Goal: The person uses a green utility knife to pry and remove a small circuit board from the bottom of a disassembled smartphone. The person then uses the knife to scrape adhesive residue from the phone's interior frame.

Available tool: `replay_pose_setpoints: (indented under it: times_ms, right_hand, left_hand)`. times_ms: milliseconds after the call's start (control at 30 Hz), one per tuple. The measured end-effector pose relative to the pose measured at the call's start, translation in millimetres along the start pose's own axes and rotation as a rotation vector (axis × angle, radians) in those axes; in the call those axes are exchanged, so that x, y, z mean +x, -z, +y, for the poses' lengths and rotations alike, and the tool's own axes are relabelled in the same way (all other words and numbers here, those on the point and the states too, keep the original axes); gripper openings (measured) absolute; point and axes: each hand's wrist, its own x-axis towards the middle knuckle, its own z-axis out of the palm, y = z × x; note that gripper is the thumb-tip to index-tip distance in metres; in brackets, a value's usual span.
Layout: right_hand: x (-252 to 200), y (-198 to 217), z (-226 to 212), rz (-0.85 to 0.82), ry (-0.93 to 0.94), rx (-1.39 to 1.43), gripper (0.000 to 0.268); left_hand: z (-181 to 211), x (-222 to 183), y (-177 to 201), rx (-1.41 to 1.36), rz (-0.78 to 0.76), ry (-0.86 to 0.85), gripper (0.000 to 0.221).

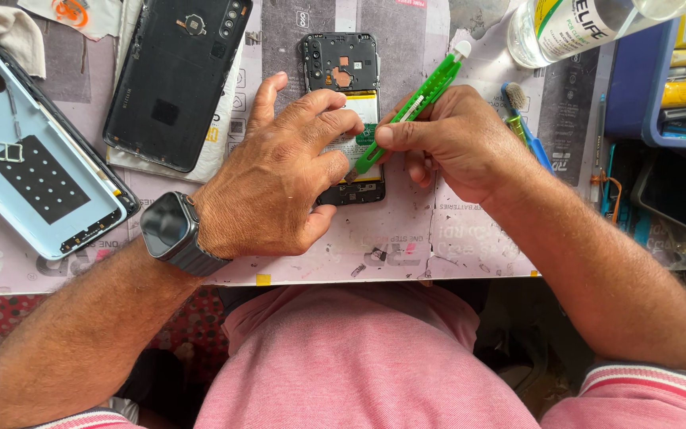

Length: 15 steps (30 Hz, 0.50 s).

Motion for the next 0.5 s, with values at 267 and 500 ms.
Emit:
replay_pose_setpoints:
  times_ms: [267, 500]
  right_hand:
    - [-2.4, 3.0, 4.2, -0.01, 0.073, 0.068, 0.022]
    - [-14.7, -2.1, 16.6, 0.042, 0.199, -0.009, 0.018]
  left_hand:
    - [0.9, 0.8, -1.3, -0.012, -0.001, 0.013, 0.032]
    - [-9.2, -1.0, 3.1, -0.073, -0.04, 0.017, 0.024]
